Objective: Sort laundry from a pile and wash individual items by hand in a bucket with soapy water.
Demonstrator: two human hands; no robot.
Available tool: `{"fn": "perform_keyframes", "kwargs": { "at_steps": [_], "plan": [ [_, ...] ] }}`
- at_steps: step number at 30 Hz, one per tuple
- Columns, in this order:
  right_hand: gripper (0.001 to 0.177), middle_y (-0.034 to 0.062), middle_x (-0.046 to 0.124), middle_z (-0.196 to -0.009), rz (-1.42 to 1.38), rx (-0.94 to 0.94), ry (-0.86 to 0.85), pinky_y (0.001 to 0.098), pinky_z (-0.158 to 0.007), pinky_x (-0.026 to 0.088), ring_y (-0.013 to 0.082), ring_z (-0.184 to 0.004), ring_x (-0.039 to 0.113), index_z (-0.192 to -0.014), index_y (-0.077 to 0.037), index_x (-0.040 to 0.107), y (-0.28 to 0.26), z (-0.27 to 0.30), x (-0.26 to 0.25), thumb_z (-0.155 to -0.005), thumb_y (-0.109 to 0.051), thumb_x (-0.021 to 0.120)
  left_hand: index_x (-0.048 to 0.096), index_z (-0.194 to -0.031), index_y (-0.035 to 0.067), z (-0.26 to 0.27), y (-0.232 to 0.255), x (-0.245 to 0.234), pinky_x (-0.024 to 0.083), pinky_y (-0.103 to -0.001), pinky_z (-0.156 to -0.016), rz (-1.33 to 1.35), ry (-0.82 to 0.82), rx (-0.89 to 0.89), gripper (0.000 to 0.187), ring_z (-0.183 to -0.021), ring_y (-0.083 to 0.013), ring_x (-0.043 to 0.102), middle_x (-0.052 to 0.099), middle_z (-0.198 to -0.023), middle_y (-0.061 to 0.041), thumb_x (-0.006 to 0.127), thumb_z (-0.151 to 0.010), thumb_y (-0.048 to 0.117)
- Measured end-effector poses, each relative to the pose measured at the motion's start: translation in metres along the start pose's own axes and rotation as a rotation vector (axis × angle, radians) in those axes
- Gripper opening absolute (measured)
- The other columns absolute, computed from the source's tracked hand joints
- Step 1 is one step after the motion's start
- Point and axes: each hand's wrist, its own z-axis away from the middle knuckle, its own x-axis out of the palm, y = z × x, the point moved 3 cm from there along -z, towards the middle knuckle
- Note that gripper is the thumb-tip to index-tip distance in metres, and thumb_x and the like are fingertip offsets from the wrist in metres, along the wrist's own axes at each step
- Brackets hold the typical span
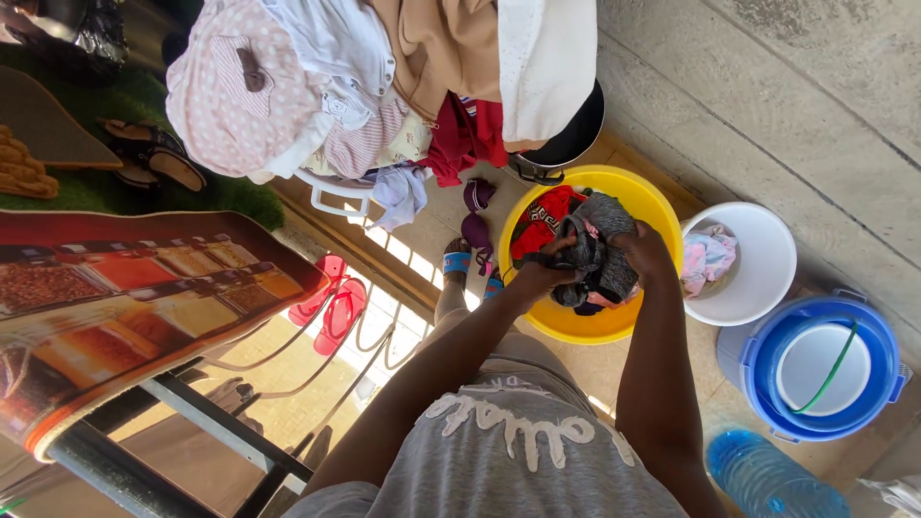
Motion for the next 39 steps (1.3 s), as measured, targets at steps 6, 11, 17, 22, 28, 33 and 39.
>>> {"fn": "perform_keyframes", "kwargs": {
  "at_steps": [6,11,17,22,28,33,39],
  "plan": [
    [0.081,0.0239,0.062,-0.132,0.241,-0.025,0.298,0.0382,-0.098,0.048,0.0283,-0.117,0.062,-0.150,0.002,0.040,0.035,-0.003,-0.002,-0.086,-0.030,0.078,0.049,-0.143,0.008,-0.009,-0.054,-0.054,0.049,-0.048,-0.101,-0.036,0.108,-0.591,0.070,-0.123,-0.0248,0.062,0.064,-0.131,-0.013,0.075,-0.087,0.041],
    [0.072,0.0204,0.062,-0.138,0.160,0.029,0.055,0.0392,-0.098,0.048,0.0275,-0.121,0.063,-0.150,-0.001,0.045,0.031,-0.016,0.067,-0.090,-0.033,0.071,0.058,-0.140,0.004,-0.004,-0.086,-0.162,0.049,-0.046,-0.101,0.093,0.450,-0.279,0.062,-0.121,-0.0264,0.063,0.067,-0.127,-0.015,0.073,-0.088,0.035],
    [0.064,0.0211,0.064,-0.138,0.294,-0.089,-0.262,0.0390,-0.100,0.049,0.0280,-0.125,0.063,-0.145,-0.001,0.050,-0.017,-0.039,0.200,-0.093,-0.032,0.069,0.042,-0.148,0.003,0.029,0.071,-0.240,0.038,-0.054,-0.115,-0.908,0.986,0.173,0.090,-0.140,-0.0429,0.041,0.045,-0.149,-0.026,0.090,-0.075,0.025],
    [0.057,0.0200,0.067,-0.134,0.372,-0.272,-0.381,0.0378,-0.101,0.053,0.0281,-0.123,0.068,-0.142,-0.003,0.054,-0.066,-0.065,0.314,-0.093,-0.028,0.069,0.035,-0.152,0.010,0.010,0.179,-0.299,0.025,-0.066,-0.109,-1.321,1.036,0.209,0.111,-0.145,-0.0543,0.024,0.026,-0.158,-0.029,0.095,-0.059,0.023],
    [0.076,0.0202,0.042,-0.157,0.931,-1.095,-0.143,0.0488,-0.116,0.040,0.0408,-0.145,0.043,-0.154,-0.009,0.040,-0.184,-0.064,0.399,-0.085,-0.013,0.072,0.041,-0.153,0.015,-0.018,0.175,-0.365,0.032,-0.065,-0.104,-1.459,1.010,0.136,0.098,-0.132,-0.0426,0.044,0.049,-0.148,-0.016,0.091,-0.070,0.031],
    [0.091,0.0219,0.036,-0.158,1.393,-1.454,-0.008,0.0628,-0.119,0.030,0.0390,-0.148,0.035,-0.170,-0.022,0.026,-0.206,-0.129,0.441,-0.095,-0.015,0.076,0.059,-0.141,0.019,-0.029,0.160,-0.420,0.041,-0.053,-0.103,-1.512,0.940,0.265,0.048,-0.123,-0.0324,0.058,0.063,-0.143,-0.005,0.082,-0.099,0.020],
    [0.091,0.0239,0.041,-0.152,1.349,-1.293,-0.044,0.0687,-0.106,0.031,0.0464,-0.142,0.039,-0.157,-0.019,0.039,-0.296,-0.106,0.473,-0.073,-0.021,0.073,0.065,-0.128,0.009,0.001,0.261,-0.405,0.046,-0.048,-0.093,-1.142,0.874,0.493,0.061,-0.114,-0.0365,0.060,0.068,-0.125,-0.009,0.087,-0.071,0.015]
  ]
}}
